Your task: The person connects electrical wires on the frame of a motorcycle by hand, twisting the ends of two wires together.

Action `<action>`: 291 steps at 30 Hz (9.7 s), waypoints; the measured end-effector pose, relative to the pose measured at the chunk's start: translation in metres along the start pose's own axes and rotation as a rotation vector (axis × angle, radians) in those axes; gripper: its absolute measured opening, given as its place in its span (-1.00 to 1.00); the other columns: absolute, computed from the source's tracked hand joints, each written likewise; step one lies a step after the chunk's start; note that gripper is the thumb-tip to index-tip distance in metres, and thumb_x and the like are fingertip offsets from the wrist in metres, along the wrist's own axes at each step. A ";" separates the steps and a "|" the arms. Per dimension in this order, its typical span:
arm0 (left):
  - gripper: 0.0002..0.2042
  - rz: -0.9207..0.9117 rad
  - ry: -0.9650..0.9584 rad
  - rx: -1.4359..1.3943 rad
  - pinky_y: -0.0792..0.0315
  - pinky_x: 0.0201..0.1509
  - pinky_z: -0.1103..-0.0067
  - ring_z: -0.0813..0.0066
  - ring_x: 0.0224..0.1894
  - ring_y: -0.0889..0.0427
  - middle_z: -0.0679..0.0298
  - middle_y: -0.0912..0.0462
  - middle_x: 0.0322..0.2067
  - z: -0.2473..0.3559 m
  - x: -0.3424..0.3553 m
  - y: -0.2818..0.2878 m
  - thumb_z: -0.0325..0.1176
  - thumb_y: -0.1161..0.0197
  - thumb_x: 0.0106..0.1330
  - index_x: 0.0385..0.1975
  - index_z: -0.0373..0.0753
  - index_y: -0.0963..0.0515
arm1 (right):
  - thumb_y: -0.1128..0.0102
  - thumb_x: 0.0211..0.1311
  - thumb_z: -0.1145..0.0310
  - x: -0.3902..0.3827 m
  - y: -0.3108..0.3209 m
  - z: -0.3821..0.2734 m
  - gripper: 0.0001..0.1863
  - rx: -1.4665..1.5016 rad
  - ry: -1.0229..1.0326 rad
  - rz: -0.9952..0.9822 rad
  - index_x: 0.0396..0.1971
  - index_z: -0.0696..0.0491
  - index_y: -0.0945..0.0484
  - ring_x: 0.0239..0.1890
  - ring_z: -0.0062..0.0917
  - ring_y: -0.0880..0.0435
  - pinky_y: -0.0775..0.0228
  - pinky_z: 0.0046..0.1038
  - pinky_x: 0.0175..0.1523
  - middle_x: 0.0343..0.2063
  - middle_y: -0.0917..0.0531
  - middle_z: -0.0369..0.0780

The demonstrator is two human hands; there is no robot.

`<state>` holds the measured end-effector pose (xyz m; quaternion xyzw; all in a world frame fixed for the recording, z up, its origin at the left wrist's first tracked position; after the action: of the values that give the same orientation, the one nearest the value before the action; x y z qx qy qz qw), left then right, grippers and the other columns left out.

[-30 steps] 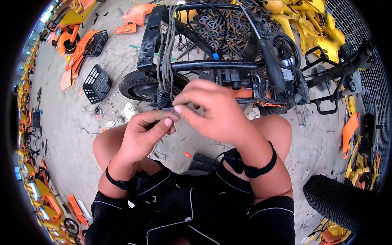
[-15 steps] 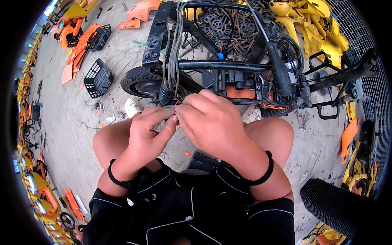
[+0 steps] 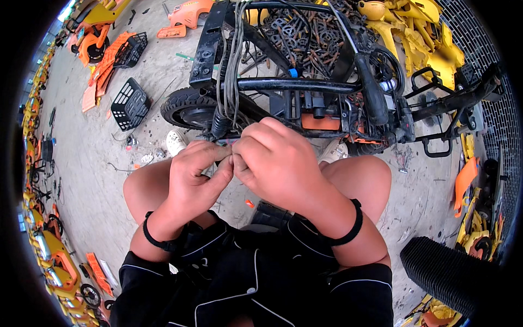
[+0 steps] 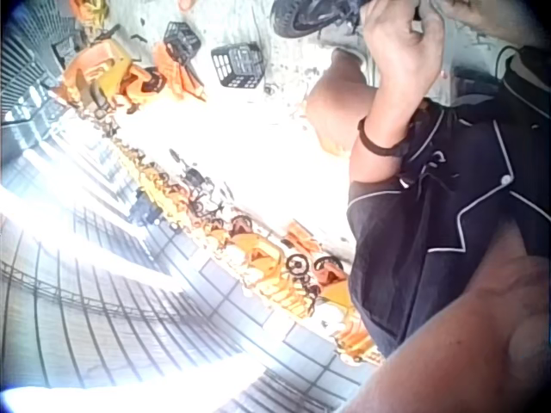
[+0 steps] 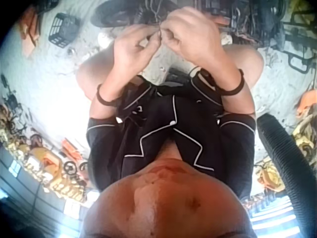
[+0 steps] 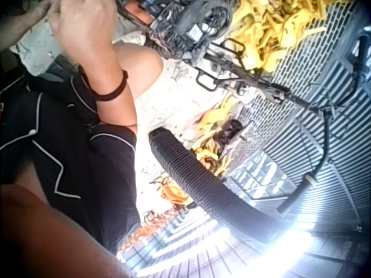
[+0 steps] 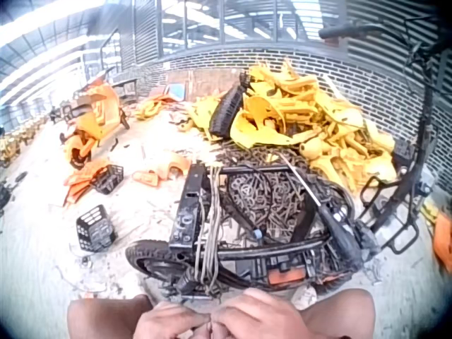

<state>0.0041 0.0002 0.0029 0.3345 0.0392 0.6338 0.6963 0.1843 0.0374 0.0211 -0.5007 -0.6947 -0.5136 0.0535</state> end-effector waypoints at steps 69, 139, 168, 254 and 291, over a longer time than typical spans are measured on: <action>-0.75 0.034 0.032 -0.014 -0.49 -0.23 0.44 0.25 -0.38 -0.63 0.11 -0.67 -0.43 0.007 0.001 -0.008 -0.65 -0.32 0.27 -0.06 -0.37 -0.71 | -0.36 0.22 0.59 0.001 0.004 0.026 -0.95 0.643 -0.672 -0.164 -0.34 0.15 -0.67 -0.44 -0.75 -0.57 -0.44 -0.61 -0.32 -0.40 -0.67 -0.35; -0.79 -0.094 0.595 -0.644 -0.56 -0.11 0.64 0.64 -0.22 -0.68 0.30 -0.78 -0.24 -0.007 -0.004 -0.004 -0.41 -0.34 0.48 0.02 -0.33 -0.72 | -0.43 0.29 0.39 0.009 0.013 0.028 -0.86 0.498 -0.433 -0.041 -0.24 0.11 -0.72 -0.18 -0.43 -0.67 -0.51 -0.39 -0.10 -0.25 -0.72 -0.23; -0.89 0.108 0.169 -0.146 -0.52 -0.07 0.42 0.22 -0.34 -0.72 0.14 -0.75 -0.41 -0.008 -0.001 -0.008 -0.55 -0.35 0.23 -0.28 -0.31 -0.73 | -0.49 -0.09 0.50 -0.003 -0.012 -0.001 -0.76 -0.175 0.105 0.066 -0.35 0.13 -0.66 -0.25 -0.36 -0.66 -0.59 -0.37 -0.19 -0.27 -0.68 -0.23; -0.80 -0.151 0.640 -0.802 -0.56 -0.04 0.59 0.55 -0.21 -0.68 0.22 -0.76 -0.29 0.001 -0.004 -0.009 -0.47 -0.29 0.51 0.02 -0.39 -0.70 | -0.32 0.45 0.24 -0.015 -0.036 0.038 -0.74 1.483 -1.143 -0.239 -0.17 0.17 -0.66 -0.22 -0.60 -0.62 -0.44 -0.46 0.01 -0.30 -0.70 -0.28; -0.87 0.061 -0.018 0.072 -0.44 -0.05 0.35 0.14 -0.29 -0.71 0.13 -0.75 -0.36 0.004 0.002 -0.015 -0.52 -0.41 0.14 -0.31 -0.31 -0.68 | -0.49 -0.02 0.49 -0.006 0.011 -0.009 -0.75 -0.175 -0.026 -0.064 -0.29 0.12 -0.68 -0.24 -0.33 -0.65 -0.53 -0.33 -0.15 -0.28 -0.68 -0.23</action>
<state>0.0190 0.0008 -0.0006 0.3659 0.0454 0.6499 0.6646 0.1912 0.0267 0.0288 -0.4878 -0.6634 -0.5672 -0.0158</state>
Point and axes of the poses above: each hand's wrist, its own x-axis towards the middle knuckle, its own y-axis out of the back of the hand, z = x × y, the point moved 2 cm from there along x, towards the middle knuckle
